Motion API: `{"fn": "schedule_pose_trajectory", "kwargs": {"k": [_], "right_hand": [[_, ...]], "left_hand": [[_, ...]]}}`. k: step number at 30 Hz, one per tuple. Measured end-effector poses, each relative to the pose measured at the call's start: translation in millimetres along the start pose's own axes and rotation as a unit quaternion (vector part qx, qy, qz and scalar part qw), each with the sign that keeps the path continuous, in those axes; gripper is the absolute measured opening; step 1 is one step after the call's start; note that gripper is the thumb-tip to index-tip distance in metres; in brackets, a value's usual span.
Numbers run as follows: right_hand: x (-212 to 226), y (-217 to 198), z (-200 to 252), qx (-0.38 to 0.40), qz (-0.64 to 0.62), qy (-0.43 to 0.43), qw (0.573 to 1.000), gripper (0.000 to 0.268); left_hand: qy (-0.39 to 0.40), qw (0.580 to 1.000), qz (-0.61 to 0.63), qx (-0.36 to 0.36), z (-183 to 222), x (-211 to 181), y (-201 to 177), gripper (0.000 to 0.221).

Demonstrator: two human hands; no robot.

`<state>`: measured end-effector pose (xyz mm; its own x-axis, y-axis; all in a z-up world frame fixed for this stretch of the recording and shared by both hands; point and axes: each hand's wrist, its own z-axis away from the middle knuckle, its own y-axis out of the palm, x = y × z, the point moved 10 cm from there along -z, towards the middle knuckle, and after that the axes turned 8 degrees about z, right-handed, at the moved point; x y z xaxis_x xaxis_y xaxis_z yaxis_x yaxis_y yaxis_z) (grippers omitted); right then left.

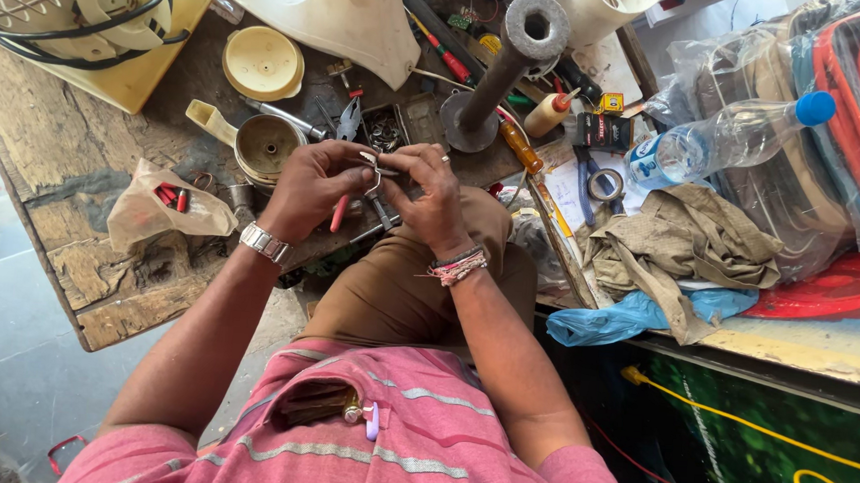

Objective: The person uses pliers to manipulate a small metal component, wipes it with a cloth, and repeatedly inserts and removes it from a cylindrical metal container. The person also picks up and handles a small screw and a bottle of adhesive.

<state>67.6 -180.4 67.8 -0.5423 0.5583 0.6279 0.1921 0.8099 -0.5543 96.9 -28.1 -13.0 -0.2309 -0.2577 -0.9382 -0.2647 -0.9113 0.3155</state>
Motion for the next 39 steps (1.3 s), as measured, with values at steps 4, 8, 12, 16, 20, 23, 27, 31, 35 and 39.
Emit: {"fn": "schedule_pose_trajectory", "kwargs": {"k": [4,8,12,16,20,23,27,31,35,39], "right_hand": [[6,1,-1,0.002,0.032,-0.028,0.999,0.026],[13,-1,2,-0.003,0.051,-0.046,0.998,0.025],[21,-3,2,-0.01,0.072,-0.062,0.995,0.025],[27,-4,4,-0.01,0.075,-0.079,0.994,0.021],[2,-9,8,-0.02,0.069,-0.005,0.997,0.017],[-41,-9,4,-0.022,0.088,0.095,0.991,0.014],[-83,3,-13,0.016,0.237,0.099,0.966,0.016],[-95,14,-18,0.019,0.318,0.079,0.945,0.027],[-88,24,-16,0.033,0.315,0.053,0.947,0.014],[-68,39,-29,0.056,0.288,-0.015,0.956,0.009]], "left_hand": [[-0.032,0.999,-0.01,0.012,0,-2,-1,0.025],[-0.052,0.997,-0.035,0.045,1,-1,0,0.024],[-0.05,0.995,-0.056,0.069,3,-4,2,0.022],[-0.083,0.994,-0.033,0.064,6,-1,4,0.023],[-0.077,0.996,-0.029,0.032,6,-14,-2,0.022],[-0.005,0.998,-0.054,-0.011,7,-40,-15,0.022],[0.077,0.994,-0.022,-0.077,7,-64,-32,0.025],[0.161,0.982,-0.032,-0.092,0,-77,-37,0.023],[0.224,0.969,-0.062,-0.081,-9,-74,-41,0.023],[0.194,0.977,-0.012,-0.084,-16,-56,-47,0.022]]}}
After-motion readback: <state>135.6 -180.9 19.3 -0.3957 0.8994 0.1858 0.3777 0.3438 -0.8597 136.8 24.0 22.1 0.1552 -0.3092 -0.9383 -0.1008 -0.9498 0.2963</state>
